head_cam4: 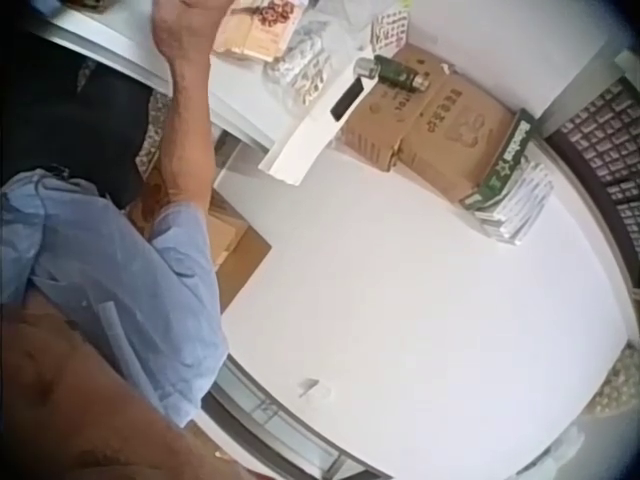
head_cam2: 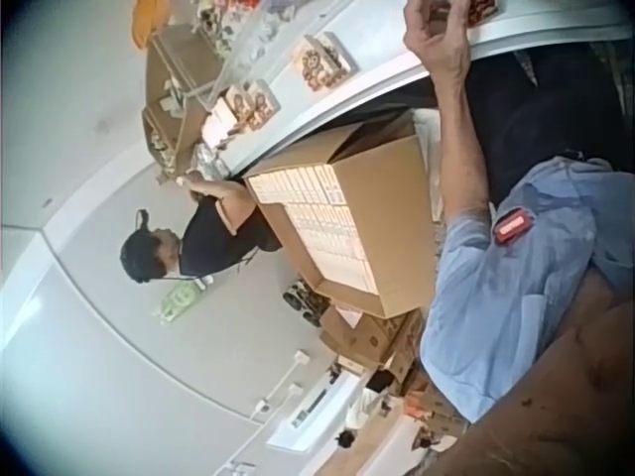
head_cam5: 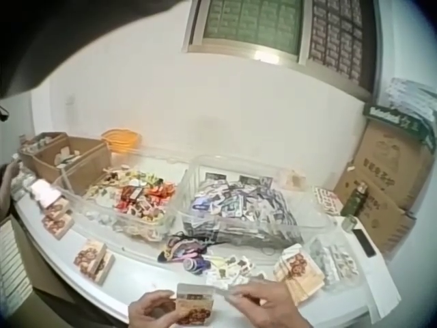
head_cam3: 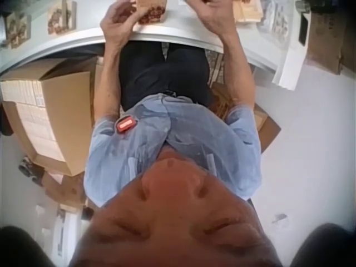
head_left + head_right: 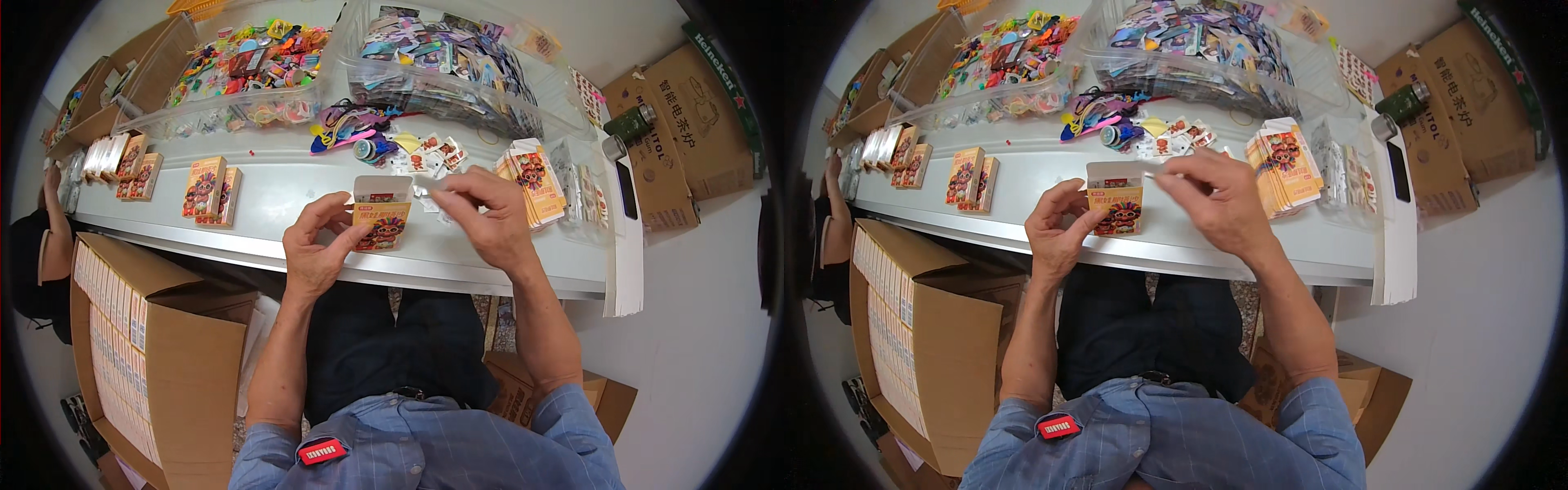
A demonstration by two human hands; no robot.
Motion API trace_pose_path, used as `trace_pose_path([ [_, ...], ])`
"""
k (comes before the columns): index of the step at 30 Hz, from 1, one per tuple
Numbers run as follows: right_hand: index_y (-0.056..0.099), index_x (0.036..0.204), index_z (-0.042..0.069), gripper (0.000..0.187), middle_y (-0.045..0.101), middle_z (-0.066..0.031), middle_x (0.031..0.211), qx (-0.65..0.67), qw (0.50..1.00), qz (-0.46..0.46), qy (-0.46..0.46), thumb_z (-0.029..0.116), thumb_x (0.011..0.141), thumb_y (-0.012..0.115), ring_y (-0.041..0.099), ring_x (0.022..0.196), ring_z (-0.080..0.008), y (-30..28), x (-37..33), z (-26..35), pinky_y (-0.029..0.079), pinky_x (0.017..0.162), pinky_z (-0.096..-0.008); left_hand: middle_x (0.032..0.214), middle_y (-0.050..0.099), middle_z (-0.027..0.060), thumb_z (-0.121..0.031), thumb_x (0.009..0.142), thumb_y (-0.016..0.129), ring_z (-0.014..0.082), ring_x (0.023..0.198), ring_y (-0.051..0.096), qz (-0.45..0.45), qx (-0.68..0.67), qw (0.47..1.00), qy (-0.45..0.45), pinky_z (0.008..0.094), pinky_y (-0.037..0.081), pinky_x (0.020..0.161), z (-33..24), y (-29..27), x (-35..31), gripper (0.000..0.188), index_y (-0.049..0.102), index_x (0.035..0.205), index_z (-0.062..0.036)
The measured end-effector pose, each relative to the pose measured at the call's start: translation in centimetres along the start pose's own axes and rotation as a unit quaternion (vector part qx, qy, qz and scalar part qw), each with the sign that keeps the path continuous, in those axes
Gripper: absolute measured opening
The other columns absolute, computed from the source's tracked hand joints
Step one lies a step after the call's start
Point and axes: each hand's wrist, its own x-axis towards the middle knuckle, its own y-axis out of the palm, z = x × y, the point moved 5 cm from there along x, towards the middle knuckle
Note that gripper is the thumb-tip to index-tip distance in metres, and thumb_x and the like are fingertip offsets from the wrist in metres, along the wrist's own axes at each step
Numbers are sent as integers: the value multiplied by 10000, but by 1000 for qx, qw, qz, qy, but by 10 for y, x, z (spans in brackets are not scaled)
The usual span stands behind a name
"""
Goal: Packing small toy cards and stickers into individual paper retail boxes.
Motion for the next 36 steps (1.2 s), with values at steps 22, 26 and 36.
trace_pose_path([
  [22, 658, 1156, 78, 233, 631, -138, 1018, -266, 937, 202, -106, 131, 930, 643, 667, 829, -359, 49, 16, 37, 532, 697, -447, 929, 744, 101, -37, 790, 841, 141, 812, 709, 25, -2, 999, 21, 254, 562, 669, -3, -1, 0, 463, 645, 1209, -22],
  [26, 654, 1158, 72, 234, 672, -141, 999, -254, 941, 205, -88, 111, 927, 648, 679, 831, -365, 55, 18, 41, 545, 724, -433, 930, 742, 105, -39, 791, 841, 139, 808, 709, 7, -8, 1000, 28, 248, 560, 659, -1, -5, 0, 465, 644, 1213, -24],
  [36, 653, 1070, 46, 157, 690, -154, 932, -96, 989, 115, -10, 65, 915, 661, 689, 786, -344, 52, 24, 25, 558, 741, -404, 959, 742, 115, 3, 776, 840, 156, 854, 710, 9, -9, 1000, -25, 257, 554, 696, -3, -6, -1, 496, 624, 1222, -7],
])
